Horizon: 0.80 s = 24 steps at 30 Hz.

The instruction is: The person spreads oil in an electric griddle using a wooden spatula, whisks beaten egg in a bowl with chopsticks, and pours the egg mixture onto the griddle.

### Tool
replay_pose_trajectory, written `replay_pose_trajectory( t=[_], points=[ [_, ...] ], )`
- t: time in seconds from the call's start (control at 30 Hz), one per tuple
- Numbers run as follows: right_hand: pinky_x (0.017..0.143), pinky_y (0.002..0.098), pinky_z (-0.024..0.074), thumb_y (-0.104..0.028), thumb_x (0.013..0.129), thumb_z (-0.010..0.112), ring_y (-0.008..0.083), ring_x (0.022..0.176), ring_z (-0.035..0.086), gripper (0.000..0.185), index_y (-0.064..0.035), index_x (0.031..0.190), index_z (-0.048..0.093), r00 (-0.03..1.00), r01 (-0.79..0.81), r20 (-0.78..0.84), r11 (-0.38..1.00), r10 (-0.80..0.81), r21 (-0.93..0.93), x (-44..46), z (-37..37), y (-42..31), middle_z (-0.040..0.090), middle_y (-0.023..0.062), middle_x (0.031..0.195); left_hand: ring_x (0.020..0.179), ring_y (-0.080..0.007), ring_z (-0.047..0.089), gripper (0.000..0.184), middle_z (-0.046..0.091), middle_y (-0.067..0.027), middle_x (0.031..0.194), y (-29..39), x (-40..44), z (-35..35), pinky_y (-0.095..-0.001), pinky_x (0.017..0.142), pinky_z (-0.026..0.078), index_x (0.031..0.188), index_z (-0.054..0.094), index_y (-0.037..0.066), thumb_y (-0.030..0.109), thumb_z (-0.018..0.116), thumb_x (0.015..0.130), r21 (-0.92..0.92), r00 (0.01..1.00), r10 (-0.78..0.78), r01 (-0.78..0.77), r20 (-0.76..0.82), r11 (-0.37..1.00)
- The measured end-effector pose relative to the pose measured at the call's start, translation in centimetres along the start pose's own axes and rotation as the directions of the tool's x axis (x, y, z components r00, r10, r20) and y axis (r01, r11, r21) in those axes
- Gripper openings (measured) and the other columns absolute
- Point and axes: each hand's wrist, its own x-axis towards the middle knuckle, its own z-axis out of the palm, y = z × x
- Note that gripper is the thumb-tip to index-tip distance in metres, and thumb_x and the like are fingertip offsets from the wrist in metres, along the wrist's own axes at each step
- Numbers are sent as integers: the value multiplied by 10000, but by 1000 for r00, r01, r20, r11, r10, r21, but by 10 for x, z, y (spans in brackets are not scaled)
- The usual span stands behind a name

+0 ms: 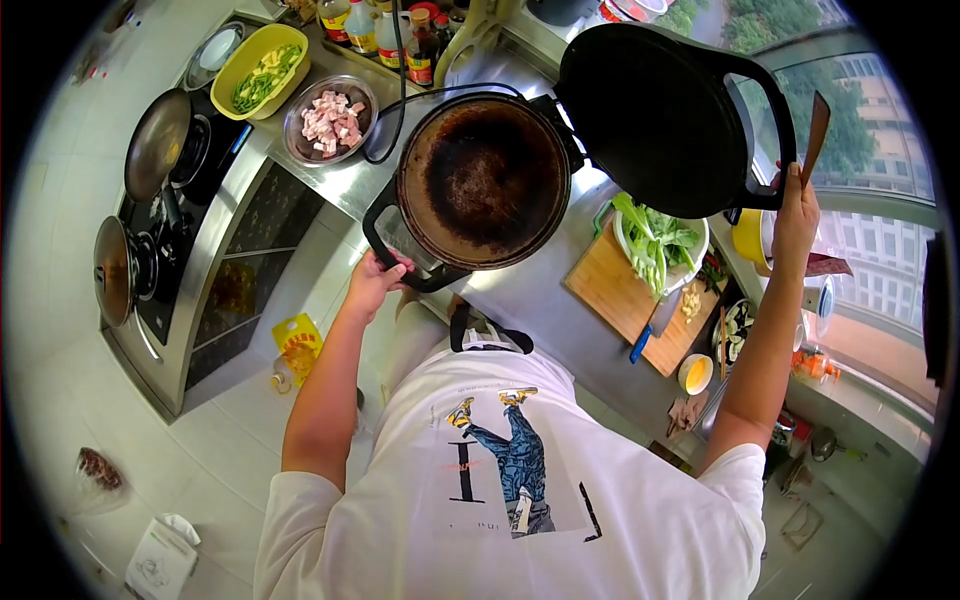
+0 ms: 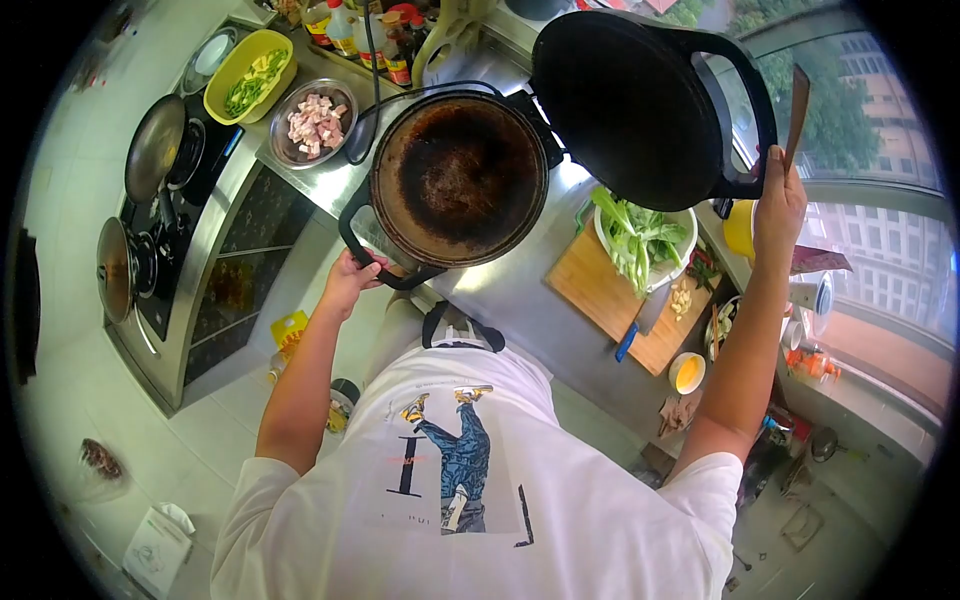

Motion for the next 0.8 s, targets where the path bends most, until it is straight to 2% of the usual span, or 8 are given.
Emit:
replay_pose_trajectory(
  t=[0.2, 0.27, 0.47, 0.57, 0.63, 0.8],
  points=[
    [606, 215, 298, -402, 955, 528, 65, 677, 380, 407, -16, 964, 657, 1000, -24, 2, 1000, 24, 5, 2, 0, 5, 482, -36, 740, 914, -188, 639, 244, 648, -71, 983, 1, 0, 1, -329, 739, 541, 1050, 466, 87, -13, 587, 863, -2, 1000, 8, -8, -7, 1000],
    [601, 213, 293, -394, 957, 528, 62, 673, 376, 396, -20, 957, 657, 1000, -20, 12, 1000, 20, 16, 3, -1, 7, 483, -39, 739, 969, -210, 634, 241, 636, -85, 1017, 0, 1, 0, -352, 804, 543, 1065, 444, 82, -18, 563, 880, 29, 1000, 6, -7, 16, 1000],
    [600, 211, 295, -384, 960, 526, 60, 673, 383, 390, -15, 947, 652, 1000, -7, 13, 999, 6, 51, 0, 0, 4, 491, -40, 744, 971, -205, 630, 231, 632, -84, 1011, 2, -1, 1, -354, 820, 541, 1055, 444, 80, -18, 561, 882, 25, 1000, 3, -3, 10, 1000],
    [617, 212, 307, -380, 962, 523, 66, 689, 399, 392, -9, 950, 649, 1000, -20, 8, 999, 20, 42, 2, -1, 7, 496, -34, 745, 975, -205, 628, 231, 630, -85, 1016, 1, 0, 1, -353, 819, 542, 1054, 441, 79, -18, 560, 882, 20, 1000, -2, 2, 6, 1000],
    [687, 256, 378, -441, 953, 504, 118, 742, 497, 440, -27, 949, 652, 999, -20, 25, 1000, 20, 0, 2, -2, 7, 559, 15, 760, 977, -207, 628, 234, 629, -86, 1019, 2, -1, 2, -355, 818, 543, 1055, 440, 78, -20, 561, 880, 28, 1000, -5, 5, 6, 1000],
    [687, 257, 379, -443, 951, 507, 114, 741, 499, 442, -27, 962, 655, 999, -22, 34, 1000, 22, 20, 3, -3, 10, 567, 18, 761, 981, -210, 628, 243, 628, -91, 1020, 3, -2, 3, -357, 814, 546, 1057, 436, 77, -26, 562, 876, 17, 1000, -9, 9, -4, 1000]
  ],
)
